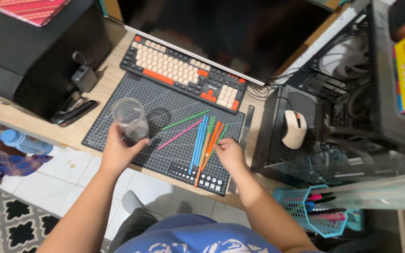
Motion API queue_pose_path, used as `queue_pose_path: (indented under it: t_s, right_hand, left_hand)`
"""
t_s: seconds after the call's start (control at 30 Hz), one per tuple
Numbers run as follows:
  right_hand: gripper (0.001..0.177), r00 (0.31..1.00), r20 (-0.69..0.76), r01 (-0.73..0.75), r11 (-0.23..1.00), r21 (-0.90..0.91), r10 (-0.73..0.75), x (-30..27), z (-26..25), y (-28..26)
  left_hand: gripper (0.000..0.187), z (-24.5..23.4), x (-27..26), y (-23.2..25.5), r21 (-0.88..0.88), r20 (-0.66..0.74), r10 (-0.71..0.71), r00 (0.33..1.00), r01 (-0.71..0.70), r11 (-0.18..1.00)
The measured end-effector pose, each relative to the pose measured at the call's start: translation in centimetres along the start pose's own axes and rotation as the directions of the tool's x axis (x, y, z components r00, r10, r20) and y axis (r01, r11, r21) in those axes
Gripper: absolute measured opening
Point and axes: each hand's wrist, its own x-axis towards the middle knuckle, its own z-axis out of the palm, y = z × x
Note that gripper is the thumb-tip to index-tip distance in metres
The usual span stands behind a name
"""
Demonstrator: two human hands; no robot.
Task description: The person organizes desk supplies by moving a stapler, a power bank, and a pen holder. They open a notebook, flip through its pages, and place it on a printer. They then place several colored pencils into a clear cup.
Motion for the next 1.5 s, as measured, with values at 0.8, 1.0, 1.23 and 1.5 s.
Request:
queue_pose_path:
  t_s: [0.8,1.0,1.23,1.5]
  right_hand:
    - [0.026,0.986,0.061,-0.166,0.882,0.441,0.156,-1.3,-1.0,-2.9]
    - [0.029,0.991,0.13,-0.119,0.674,0.729,0.034,-4.7,-3.0,-13.6]
    - [0.025,0.92,0.233,-0.074,0.443,0.893,-0.314,-8.7,0.5,-27.1]
    - [0.023,0.807,0.324,-0.087,0.443,0.892,-0.494,-14.1,6.9,-36.4]
  left_hand:
    - [0.106,-0.7,-0.3,-3.7,-0.057,0.019,-0.137,0.99,0.138,0.989]
    - [0.082,-4.9,-0.1,-4.6,-0.062,-0.026,-0.032,0.999,0.03,0.998]
    - [0.046,-12.4,-2.6,0.8,-0.248,0.01,0.076,0.997,-0.072,0.966]
    - [0.038,-20.8,-6.7,6.9,-0.478,0.361,0.005,0.932,0.18,0.86]
